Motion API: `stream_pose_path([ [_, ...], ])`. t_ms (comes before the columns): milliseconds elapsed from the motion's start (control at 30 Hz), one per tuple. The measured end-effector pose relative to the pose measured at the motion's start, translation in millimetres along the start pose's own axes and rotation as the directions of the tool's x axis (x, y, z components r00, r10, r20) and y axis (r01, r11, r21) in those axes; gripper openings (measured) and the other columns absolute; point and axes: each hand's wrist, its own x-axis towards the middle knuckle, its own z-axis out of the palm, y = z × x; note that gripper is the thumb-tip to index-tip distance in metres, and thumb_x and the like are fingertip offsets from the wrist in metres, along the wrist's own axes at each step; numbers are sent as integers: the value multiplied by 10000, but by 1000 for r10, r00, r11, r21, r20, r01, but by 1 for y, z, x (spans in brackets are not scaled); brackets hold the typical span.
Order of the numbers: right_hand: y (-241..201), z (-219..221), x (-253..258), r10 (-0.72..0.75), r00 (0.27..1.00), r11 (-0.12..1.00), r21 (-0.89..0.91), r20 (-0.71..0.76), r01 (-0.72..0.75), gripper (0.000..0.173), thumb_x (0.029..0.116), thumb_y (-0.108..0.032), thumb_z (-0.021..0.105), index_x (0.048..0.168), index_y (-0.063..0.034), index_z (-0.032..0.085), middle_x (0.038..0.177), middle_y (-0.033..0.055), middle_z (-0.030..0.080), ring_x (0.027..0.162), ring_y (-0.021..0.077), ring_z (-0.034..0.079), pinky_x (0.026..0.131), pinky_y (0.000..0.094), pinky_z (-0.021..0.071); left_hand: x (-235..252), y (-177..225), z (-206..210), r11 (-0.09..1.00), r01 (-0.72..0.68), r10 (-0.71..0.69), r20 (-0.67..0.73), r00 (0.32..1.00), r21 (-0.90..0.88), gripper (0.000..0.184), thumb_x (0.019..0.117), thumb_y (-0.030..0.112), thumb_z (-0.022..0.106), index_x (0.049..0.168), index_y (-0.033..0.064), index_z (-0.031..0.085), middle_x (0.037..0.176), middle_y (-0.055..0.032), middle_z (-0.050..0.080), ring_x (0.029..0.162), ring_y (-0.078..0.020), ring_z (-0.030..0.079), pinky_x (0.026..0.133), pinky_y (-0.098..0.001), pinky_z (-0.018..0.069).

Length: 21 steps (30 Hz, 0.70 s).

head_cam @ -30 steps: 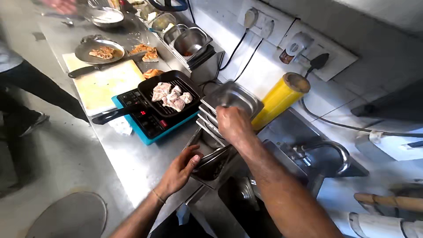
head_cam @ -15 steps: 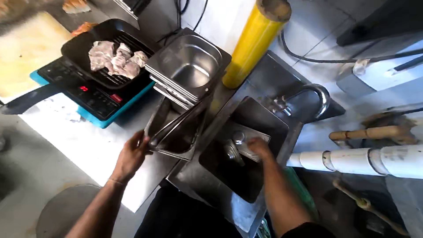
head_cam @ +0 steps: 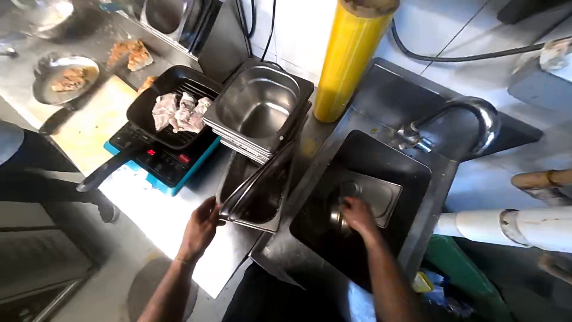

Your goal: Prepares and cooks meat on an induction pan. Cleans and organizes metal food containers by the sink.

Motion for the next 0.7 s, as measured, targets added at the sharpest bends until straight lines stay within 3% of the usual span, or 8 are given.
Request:
stream_pose_path([
  [67, -25, -43, -30, -141, 983, 976, 152, -114, 158, 246, 982, -127, 646, 1195, -9, 677, 1012, 223, 697, 924, 370, 679, 827, 623, 529, 0, 3, -2, 999, -15, 15, 8, 1000, 47, 306, 1078, 132, 505, 1350, 20, 588, 1093, -122, 711, 851, -187, 717, 786, -392, 614],
  [167, -60, -80, -69, -264, 910, 806, 446, -319, 390, 634, 904, -107, 619, 1518, -96, 464, 1079, 116, 733, 874, 184, 730, 773, 412, 622, 0, 4, -3, 998, -19, 18, 15, 1000, 66, 317, 1079, 168, 523, 1353, 24, 595, 1094, -124, 718, 850, -192, 720, 792, -400, 614],
  [233, -92, -86, -89, -290, 882, 668, 581, -373, 465, 799, 879, -70, 603, 1611, -176, 302, 1082, 61, 722, 851, 124, 729, 749, 331, 632, 0, 2, -3, 999, -8, 7, 18, 1000, 49, 335, 1083, 183, 519, 1373, 29, 584, 1104, -134, 715, 859, -205, 720, 797, -409, 611],
  [300, -123, -71, -101, -318, 869, 595, 634, -378, 494, 865, 857, -30, 598, 1623, -243, 256, 1111, 54, 701, 822, 134, 721, 706, 335, 630, 0, 2, -4, 1000, -4, 3, 25, 1000, 30, 340, 1086, 204, 514, 1374, 39, 588, 1104, -133, 716, 860, -210, 722, 796, -412, 614],
  [367, -145, -36, -105, -368, 866, 640, 583, -340, 501, 856, 863, -38, 620, 1611, -265, 270, 1203, 75, 670, 806, 173, 704, 653, 378, 620, 1, 0, -4, 1000, 4, -5, 33, 999, 18, 349, 1092, 228, 503, 1381, 52, 591, 1108, -133, 720, 873, -215, 728, 805, -417, 617],
  [467, -169, 25, -103, -445, 801, 743, 334, -400, 580, 746, 866, -138, 709, 1533, -234, 389, 1004, 92, 706, 606, 206, 663, 494, 428, 583, 0, -1, -6, 1000, 23, -23, 38, 999, 10, 358, 1104, 236, 474, 1378, 37, 590, 1111, -140, 714, 890, -217, 726, 822, -422, 613],
  [567, -172, 51, -98, -536, 687, 744, 111, -491, 659, 577, 933, -196, 697, 1460, -123, 472, 930, 115, 705, 603, 223, 644, 525, 428, 558, -2, 0, -8, 998, 47, -46, 31, 998, -30, 357, 1108, 228, 459, 1384, 39, 582, 1083, -129, 718, 878, -188, 722, 810, -391, 608],
  [700, -160, 62, -100, -588, 683, 757, 2, -432, 653, 356, 955, -171, 662, 1264, -34, 548, 684, 78, 647, 503, 213, 635, 462, 403, 563, -3, -1, -8, 997, 39, -36, 38, 999, -70, 316, 1101, 198, 474, 1319, 17, 612, 1024, -116, 733, 867, -184, 730, 796, -373, 614],
])
